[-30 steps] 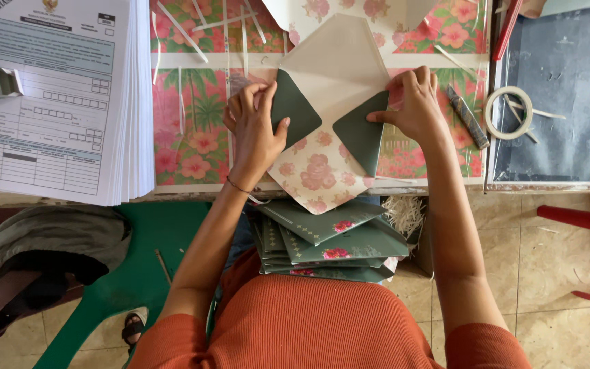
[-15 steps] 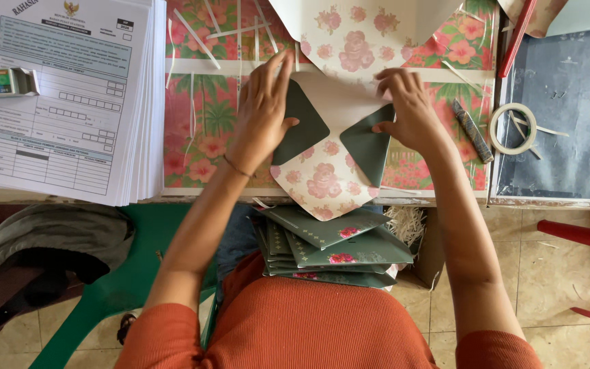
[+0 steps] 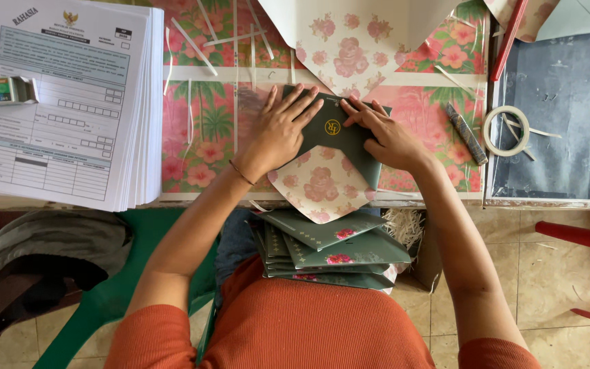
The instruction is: The person sits at a table and assembles envelopes by folding white floral-patterned paper around dark green inserts. They repeatedly pick up the paper, fold the sides over the insert, and stack the finished items on their lap.
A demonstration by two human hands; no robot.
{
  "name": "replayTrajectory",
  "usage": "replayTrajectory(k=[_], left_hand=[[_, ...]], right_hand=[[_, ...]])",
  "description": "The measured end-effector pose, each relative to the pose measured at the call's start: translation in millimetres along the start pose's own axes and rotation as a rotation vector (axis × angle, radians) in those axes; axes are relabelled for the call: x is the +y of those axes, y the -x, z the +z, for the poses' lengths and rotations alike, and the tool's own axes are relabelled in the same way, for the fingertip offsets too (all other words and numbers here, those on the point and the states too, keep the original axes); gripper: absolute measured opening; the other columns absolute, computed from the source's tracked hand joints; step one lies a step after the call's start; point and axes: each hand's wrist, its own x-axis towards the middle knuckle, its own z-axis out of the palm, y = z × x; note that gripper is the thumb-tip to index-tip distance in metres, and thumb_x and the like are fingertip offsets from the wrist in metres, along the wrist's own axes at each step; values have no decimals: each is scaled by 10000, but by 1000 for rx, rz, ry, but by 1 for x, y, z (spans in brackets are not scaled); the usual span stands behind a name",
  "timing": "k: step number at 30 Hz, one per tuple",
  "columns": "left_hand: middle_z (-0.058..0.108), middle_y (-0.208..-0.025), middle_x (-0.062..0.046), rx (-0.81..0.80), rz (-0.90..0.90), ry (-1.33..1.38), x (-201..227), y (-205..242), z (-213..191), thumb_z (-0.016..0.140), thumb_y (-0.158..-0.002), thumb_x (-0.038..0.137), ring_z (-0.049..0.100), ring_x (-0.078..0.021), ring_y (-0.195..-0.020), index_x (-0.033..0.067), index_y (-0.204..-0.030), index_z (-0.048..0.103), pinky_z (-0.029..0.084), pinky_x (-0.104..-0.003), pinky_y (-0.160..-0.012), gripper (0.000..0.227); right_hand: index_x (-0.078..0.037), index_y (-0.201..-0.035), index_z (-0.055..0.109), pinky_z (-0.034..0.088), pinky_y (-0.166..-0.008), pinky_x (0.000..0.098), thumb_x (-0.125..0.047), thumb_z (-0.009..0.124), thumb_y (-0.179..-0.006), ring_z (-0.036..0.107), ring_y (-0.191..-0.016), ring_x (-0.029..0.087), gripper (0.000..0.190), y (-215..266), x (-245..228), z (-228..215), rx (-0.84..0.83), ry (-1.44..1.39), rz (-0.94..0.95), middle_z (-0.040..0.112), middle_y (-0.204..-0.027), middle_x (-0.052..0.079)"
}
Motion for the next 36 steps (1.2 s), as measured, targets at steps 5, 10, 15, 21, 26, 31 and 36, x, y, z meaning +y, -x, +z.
replayTrajectory(k=[5,10,15,21,26,31,36], left_hand=[[564,-1651,-45,216,-83,-175,18,-10,18,709,-1049,477,486,-294,-1537,224,-1655,513,268,-592,-1288,685],[595,-1382,-14,222,-66,-208,7,-20,10,918,-771,548,538,-268,-1301,260,-1540,610,438,-509,-1095,877],[523,-1165,12,15,-71,-75,-22,-13,-14,1014,-539,616,526,-262,-1092,314,-1343,755,455,-479,-890,897],[702,-1194,-132,-2,-124,475,-19,40,-107,947,-794,495,695,-442,-1126,121,-1325,723,547,-568,-961,687],[738,-860,-208,208,53,752,11,106,-123,879,-914,107,742,-461,-858,-6,-946,754,569,-493,-787,171],[851,-1175,-62,-187,124,979,43,132,-85,666,-955,-3,805,-266,-1143,185,-1175,865,622,-419,-991,351],[705,-1490,7,-382,149,718,48,146,-50,490,-967,-113,676,-231,-1374,225,-1436,742,502,-387,-1148,631]], right_hand=[[30,-1741,264,190,-1311,670,-445,594,-1113,162,-1669,463,853,0,0,51,284,600,152,173,-1806,299],[130,-1669,330,225,-1311,626,-380,595,-1026,198,-1642,536,862,19,-34,93,272,721,53,211,-1761,391],[19,-1401,683,242,-1287,611,-277,571,-1105,363,-1579,484,434,47,-100,43,-64,23,-239,458,-1703,249],[-81,-1098,788,571,-868,344,-276,444,-1189,781,-1015,244,406,44,-57,-30,654,-147,96,813,-1144,125],[-89,-1447,682,632,-895,382,11,802,-938,641,-1275,314,531,-7,0,-25,687,253,-58,654,-1407,101],[-4,-1503,642,533,-1073,570,21,751,-964,555,-1443,417,550,-33,-3,-7,572,542,-116,623,-1546,197],[-159,-1220,821,436,-1102,427,-77,801,-1042,709,-1292,254,197,-29,1,3,685,784,-188,808,-1341,5]])
